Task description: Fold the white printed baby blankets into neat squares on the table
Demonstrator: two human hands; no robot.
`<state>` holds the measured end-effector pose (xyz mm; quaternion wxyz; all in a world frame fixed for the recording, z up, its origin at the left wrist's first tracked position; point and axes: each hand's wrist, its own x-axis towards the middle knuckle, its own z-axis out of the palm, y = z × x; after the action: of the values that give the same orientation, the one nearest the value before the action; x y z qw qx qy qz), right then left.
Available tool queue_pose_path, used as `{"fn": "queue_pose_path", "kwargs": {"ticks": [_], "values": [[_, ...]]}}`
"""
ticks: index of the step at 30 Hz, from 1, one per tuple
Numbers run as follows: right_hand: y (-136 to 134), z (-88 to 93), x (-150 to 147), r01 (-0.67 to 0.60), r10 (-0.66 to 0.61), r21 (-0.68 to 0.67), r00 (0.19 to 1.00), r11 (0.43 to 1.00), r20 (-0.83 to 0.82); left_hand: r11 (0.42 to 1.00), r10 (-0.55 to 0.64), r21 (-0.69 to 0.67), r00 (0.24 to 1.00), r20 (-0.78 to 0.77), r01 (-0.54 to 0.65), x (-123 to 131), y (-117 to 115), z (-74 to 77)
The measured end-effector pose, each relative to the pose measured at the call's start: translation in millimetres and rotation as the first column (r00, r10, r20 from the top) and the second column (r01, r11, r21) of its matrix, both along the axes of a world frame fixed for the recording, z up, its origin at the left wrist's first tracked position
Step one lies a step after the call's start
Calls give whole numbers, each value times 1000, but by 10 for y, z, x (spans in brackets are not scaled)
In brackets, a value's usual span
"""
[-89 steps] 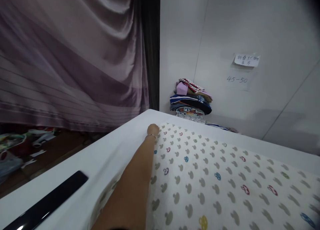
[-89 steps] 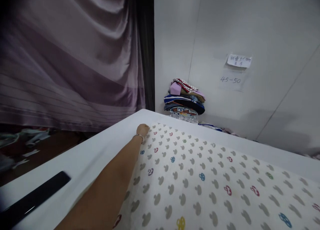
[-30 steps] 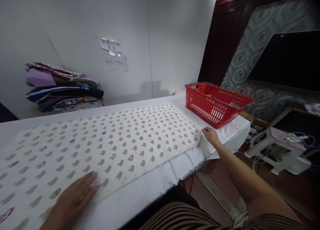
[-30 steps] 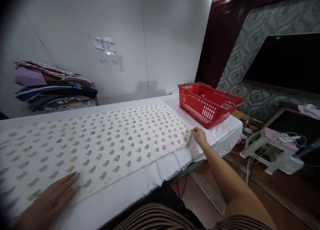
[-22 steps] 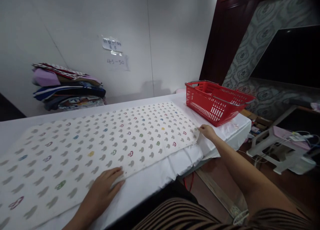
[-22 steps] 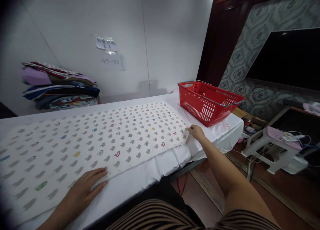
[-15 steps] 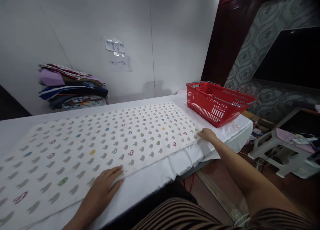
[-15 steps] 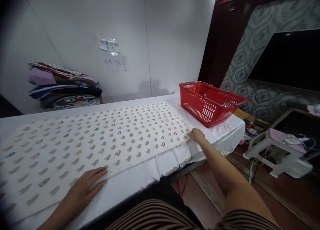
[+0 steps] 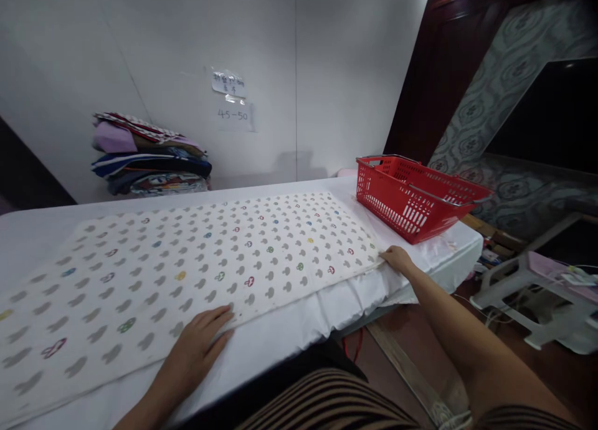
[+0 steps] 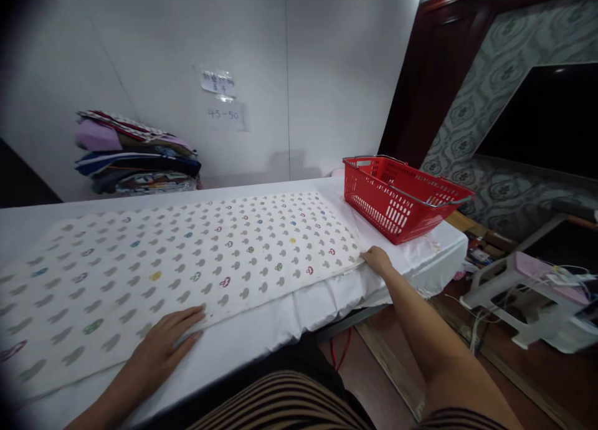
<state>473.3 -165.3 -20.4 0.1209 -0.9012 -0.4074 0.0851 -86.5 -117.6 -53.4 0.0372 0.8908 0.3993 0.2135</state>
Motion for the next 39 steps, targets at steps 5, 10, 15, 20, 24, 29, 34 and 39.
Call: {"fn": "queue_pose_path", "kwargs": {"ticks": [5,10,15,20,24,29,34,39], "values": [[8,-60,13,-19,19,4,1000,1000,18,998,39,-51,999,19,-38,-13,44,33],[53,-68,31,-44,44,-11,999,999,23,998,0,-57,999,-34,-2,18,23,79],[81,-52,28,-48,49,-22,998,999,39,1000,-9,-16,1000,-28,9,20,4,58],[66,-29,16,-37,42,-72,997,997,63,997,-52,61,999,-5,52,-30,38,-9],[167,-1,7,-28,39,-131,995,991,89,986,-98,135,995,6,96,-38,36,-38],[408,26,36,-28,48,-169,993,985,110,976,-148,161,989,13,144,12,22,-34],[378,16,73,-49,71,-174,990,983,123,981,-136,139,991,8,133,72,-4,39],[284,1,21,-107,129,-124,973,987,191,993,-88,80,995,42,84,126,-69,131]]}}
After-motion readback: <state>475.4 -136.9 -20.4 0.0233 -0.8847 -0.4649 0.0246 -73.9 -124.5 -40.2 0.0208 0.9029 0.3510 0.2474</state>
